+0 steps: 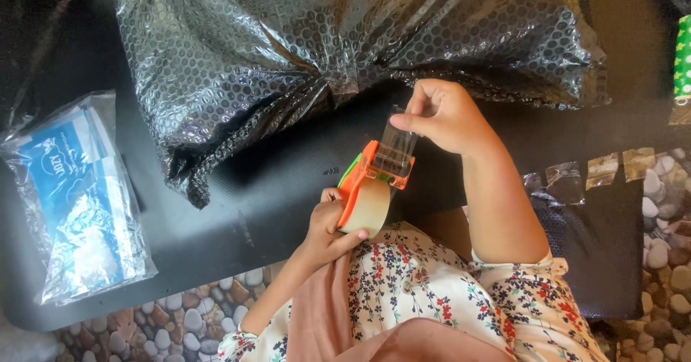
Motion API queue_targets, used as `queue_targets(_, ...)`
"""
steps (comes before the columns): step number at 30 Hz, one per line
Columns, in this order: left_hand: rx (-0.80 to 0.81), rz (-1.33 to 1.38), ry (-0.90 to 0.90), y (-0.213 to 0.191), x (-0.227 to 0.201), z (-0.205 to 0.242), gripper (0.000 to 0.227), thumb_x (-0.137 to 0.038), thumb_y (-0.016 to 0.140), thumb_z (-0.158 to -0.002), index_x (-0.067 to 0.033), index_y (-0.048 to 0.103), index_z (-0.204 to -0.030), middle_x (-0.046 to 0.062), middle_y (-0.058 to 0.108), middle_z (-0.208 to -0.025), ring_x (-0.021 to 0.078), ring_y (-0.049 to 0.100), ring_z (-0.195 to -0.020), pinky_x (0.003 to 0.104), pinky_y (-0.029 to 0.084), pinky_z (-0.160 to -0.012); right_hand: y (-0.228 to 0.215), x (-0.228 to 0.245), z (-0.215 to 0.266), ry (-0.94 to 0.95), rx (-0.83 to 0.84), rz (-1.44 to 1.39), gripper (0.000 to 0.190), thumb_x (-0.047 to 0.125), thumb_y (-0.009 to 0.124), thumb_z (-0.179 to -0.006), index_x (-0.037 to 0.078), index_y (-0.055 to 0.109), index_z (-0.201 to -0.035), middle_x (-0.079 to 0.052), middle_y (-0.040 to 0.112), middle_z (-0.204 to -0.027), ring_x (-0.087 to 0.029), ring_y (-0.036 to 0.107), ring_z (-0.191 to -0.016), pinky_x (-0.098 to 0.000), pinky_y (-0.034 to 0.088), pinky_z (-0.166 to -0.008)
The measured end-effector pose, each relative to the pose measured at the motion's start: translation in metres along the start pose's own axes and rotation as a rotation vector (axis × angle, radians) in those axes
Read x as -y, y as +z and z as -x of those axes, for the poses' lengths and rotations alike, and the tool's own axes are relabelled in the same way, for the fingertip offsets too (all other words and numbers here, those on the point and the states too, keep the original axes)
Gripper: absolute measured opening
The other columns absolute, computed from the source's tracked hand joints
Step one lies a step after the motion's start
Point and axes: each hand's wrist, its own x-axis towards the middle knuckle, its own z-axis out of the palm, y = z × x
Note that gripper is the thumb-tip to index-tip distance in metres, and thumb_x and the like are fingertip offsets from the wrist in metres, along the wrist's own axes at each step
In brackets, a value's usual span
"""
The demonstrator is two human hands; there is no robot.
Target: Wrapping a green bag in black bubble wrap and securing it with tape for shipping.
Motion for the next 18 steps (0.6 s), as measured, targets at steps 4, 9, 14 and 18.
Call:
queue_targets(4,-0.001,-0.021,0.02,0.0,0.014,0.011,0.038,-0.038,0.084,-0.088,-0.0064,0.065,-0.076,0.006,0.067,-0.067,0.0217,0.062,-0.058,0.039,0.039,-0.093,0.005,-0.009,-0.001,0.002,0.013,0.038,0.029,0.011,0.089,-0.081,0.003,0.061,-0.077,-0.009,0.069,-0.074,-0.011,0.061,-0.058,-0.0218,0.05,-0.055)
queue_targets(9,-0.012,-0.044,0.045,0.002,0.022,0.018,0.041,-0.042,0.083,-0.088,-0.006,0.067,-0.079,0.006,0.07,-0.071,0.0221,0.063,-0.061,0.04,0.039,-0.094,0.012,-0.032,0.004,0.075,0.05,0.054,0.03,0.014,0.09,-0.08,0.004,0.061,-0.079,-0.007,0.07,-0.076,-0.011,0.063,-0.062,-0.0224,0.051,-0.058)
queue_targets(14,-0.071,-0.071,0.166,0.007,0.038,0.029,0.043,-0.044,0.079,-0.092,-0.0058,0.067,-0.076,0.007,0.068,-0.071,0.0221,0.061,-0.062,0.043,0.038,-0.097,0.006,-0.067,0.009,0.104,-0.106,0.512,0.028,0.026,0.088,-0.08,0.013,0.064,-0.077,-0.003,0.065,-0.063,-0.021,0.064,-0.055,-0.0317,0.048,-0.052)
queue_targets(18,-0.053,-0.098,0.188,0.003,0.038,0.029,0.042,-0.043,0.081,-0.09,-0.0055,0.068,-0.076,0.008,0.069,-0.07,0.0227,0.063,-0.063,0.045,0.037,-0.098,-0.001,-0.042,0.022,0.118,-0.101,0.314,0.026,0.019,0.088,-0.08,0.008,0.064,-0.08,-0.005,0.068,-0.064,-0.013,0.065,-0.052,-0.0236,0.05,-0.052)
